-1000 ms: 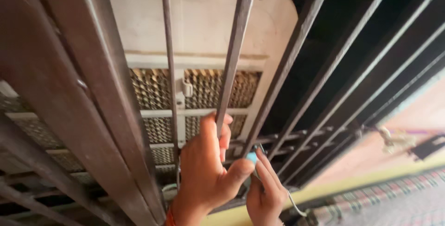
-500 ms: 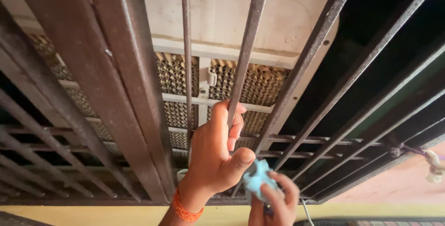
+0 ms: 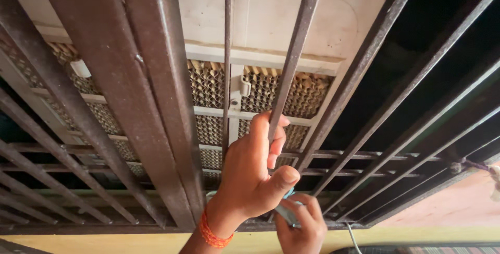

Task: The person cleans the metal bars of a window grill by hand using a blue cloth, wiping along the length of the individual bars.

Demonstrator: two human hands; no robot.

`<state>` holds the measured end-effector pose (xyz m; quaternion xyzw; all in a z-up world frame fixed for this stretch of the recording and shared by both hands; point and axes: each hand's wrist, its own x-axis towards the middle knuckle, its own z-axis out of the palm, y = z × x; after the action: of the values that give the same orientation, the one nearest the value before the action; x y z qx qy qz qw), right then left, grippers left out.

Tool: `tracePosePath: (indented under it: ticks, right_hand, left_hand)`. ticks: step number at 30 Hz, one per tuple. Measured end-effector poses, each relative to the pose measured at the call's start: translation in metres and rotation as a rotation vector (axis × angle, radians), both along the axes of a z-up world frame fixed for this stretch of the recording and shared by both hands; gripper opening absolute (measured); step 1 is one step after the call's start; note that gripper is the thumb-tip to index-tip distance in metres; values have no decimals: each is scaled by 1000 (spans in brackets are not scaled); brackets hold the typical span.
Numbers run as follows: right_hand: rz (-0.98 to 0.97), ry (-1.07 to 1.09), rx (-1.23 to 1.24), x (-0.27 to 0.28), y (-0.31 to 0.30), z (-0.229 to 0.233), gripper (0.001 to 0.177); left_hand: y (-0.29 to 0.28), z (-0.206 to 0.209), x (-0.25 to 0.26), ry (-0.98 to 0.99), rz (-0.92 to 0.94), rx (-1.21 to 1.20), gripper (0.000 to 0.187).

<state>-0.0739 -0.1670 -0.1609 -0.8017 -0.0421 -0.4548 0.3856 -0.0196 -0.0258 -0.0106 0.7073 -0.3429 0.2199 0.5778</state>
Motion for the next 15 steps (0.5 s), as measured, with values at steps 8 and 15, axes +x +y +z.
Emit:
tracePosePath:
  ticks: [8,15]
  right_hand:
    - [-143,-197,15,19,6,5,27]
    - [-88,25,34,14,9,-103,29]
  left_hand:
    - [7,-4,6,30,-40,5,104]
    - [12,-5,11,30,-83,9,107]
